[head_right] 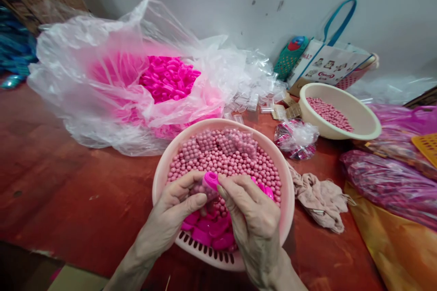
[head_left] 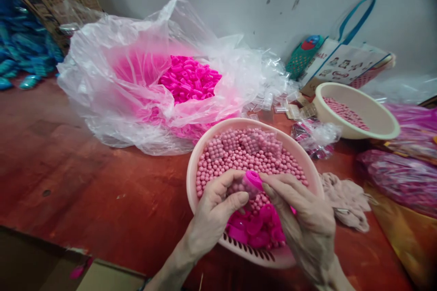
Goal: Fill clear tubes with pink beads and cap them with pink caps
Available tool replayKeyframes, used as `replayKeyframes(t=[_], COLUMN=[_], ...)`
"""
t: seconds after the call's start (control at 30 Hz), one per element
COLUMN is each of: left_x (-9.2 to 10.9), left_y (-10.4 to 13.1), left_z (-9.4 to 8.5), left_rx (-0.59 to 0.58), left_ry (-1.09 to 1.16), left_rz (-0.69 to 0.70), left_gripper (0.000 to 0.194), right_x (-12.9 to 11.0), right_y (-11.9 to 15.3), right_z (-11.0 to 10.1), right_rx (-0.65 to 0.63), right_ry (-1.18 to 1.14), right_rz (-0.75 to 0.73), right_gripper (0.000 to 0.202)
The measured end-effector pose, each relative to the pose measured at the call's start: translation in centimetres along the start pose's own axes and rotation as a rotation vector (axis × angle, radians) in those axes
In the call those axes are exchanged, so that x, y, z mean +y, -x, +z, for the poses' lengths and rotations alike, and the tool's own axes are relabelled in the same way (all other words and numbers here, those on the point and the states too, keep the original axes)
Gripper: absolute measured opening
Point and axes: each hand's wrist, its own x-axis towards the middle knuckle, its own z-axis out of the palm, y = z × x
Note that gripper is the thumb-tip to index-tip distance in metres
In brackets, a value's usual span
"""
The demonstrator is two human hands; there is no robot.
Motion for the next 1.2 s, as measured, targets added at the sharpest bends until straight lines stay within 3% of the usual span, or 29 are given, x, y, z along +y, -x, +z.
replayKeyframes(t=[0.23,0.4,0.6,0.8,1.07,1.2], left_x=[0.1,-0.1,-0.4,-0.5,-0.5,-0.6], left_y=[-0.2,-0.1,0.2,0.1,0.2,0.1], left_z=[-0.3,-0.4,-0.5,-0.3,-0.5,-0.5], left_rx=[-0.099,-0.04,-0.007,0.029,0.024,-0.004], left_ry=[0.032,0.018,0.051,0.019,0.015,0.045], left_rz=[-0.1,-0.08,-0.081,-0.056,-0.074,-0.077], left_gripper=[0.016,0.017,0.01,0.014,0.012,0.014], right_x=[0.0,-0.7,-0.7,-0.6,0.2,-0.2], right_y=[0.6,-0.1,0.3,0.1,2.1,1.1], right_z=[-0.1,0.5,1.4,1.1,2.1,1.2], right_rx=[0.021,0.049,0.237,0.072,0.209,0.122], right_ry=[0.103,0.101,0.375,0.163,0.44,0.208], right_rz=[-0.031,0.041,-0.248,-0.061,-0.305,-0.14], right_gripper=[0.044,0.027,0.023,0.022,0.037,0.027])
